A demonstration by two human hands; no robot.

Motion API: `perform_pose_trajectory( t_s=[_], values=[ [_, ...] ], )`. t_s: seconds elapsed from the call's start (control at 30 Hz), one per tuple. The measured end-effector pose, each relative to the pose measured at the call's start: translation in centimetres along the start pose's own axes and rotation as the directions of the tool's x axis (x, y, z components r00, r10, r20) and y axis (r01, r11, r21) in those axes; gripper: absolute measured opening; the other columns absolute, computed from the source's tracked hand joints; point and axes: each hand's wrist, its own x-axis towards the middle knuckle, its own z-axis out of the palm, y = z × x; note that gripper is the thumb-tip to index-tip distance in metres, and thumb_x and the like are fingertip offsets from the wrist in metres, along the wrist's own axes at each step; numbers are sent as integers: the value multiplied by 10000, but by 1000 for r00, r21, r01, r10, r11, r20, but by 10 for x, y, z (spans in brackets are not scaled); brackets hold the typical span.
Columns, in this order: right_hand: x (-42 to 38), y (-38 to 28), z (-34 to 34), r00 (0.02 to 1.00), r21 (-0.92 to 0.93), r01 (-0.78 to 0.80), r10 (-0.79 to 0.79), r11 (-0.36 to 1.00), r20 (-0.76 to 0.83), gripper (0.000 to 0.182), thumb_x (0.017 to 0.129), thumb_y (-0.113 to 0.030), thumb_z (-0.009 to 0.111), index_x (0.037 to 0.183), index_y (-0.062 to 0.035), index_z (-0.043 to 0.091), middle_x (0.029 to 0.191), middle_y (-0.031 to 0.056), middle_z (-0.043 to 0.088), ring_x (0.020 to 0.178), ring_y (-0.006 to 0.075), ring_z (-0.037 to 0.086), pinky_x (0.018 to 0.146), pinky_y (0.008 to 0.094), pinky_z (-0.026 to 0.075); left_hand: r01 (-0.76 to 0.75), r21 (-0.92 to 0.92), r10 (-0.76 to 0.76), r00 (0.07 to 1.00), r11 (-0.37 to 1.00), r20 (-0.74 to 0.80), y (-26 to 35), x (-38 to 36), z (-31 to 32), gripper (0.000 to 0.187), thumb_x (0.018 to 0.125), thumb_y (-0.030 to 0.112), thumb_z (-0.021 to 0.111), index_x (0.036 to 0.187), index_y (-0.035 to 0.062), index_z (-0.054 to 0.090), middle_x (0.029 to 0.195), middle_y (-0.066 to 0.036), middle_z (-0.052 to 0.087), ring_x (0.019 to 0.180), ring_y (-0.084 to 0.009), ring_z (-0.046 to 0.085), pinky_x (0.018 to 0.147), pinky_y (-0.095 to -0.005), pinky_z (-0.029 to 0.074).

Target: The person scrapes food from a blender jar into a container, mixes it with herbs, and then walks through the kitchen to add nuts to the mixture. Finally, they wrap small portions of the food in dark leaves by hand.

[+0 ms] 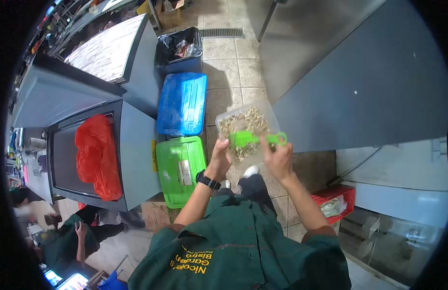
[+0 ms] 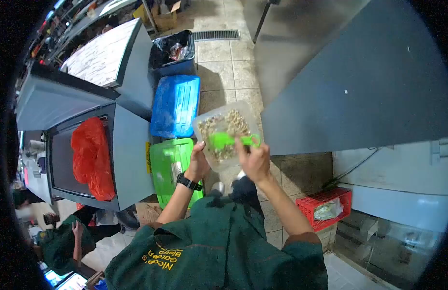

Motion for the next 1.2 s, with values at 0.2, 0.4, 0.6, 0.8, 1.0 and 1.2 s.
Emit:
perform_pose_trajectory(
  t_s=[0.2,0.4,0.6,0.8,1.0,1.2],
  values=[
    [166,33,-13,934,-96,304,-316,948,-164,107,886,-76,676,944,-17,745,817,130,720,661,237,672,592,332,535,-57,4,57,996,998,-65,29,114,4,848,817,479,661,1482,51,355,1417,-139,511,1274,-291,533,1073,-468,440],
    [328,83,-18,621,95,721,-701,687,351,384,764,-143,712,1140,-218,715,1003,-15,693,896,187,653,695,332,559,-109,-8,107,985,994,-137,89,233,34,838,811,518,635,1458,49,385,1379,-138,539,1229,-288,560,1052,-453,461],
    [444,94,-21,440,247,730,-715,637,543,437,754,-72,703,1142,-274,718,1001,-79,688,879,181,622,688,329,562,-220,-65,200,952,973,-230,144,326,21,762,864,454,585,1459,31,366,1385,-165,535,1215,-302,576,1045,-453,470],
    [591,115,16,451,144,817,-774,559,444,330,781,-177,727,1107,-229,730,964,-51,698,827,173,607,673,334,539,-318,23,314,920,948,-234,177,452,7,786,804,412,704,1419,8,425,1316,-121,584,1183,-242,594,1023,-423,487],
    [756,145,56,618,-191,783,-708,592,342,144,840,-171,718,963,-95,725,850,22,688,765,196,607,580,345,509,-363,-109,338,921,925,-194,240,603,-66,801,807,250,673,1482,43,293,1384,-145,489,1297,-270,489,1093,-434,417],
    [842,153,88,910,-175,413,-402,894,98,141,898,-138,671,858,-16,730,759,121,690,712,270,639,631,405,513,-441,-132,348,831,888,-434,295,735,-118,598,891,281,600,1385,10,401,1265,-114,559,1238,-216,517,1054,-379,419]
  ],
)
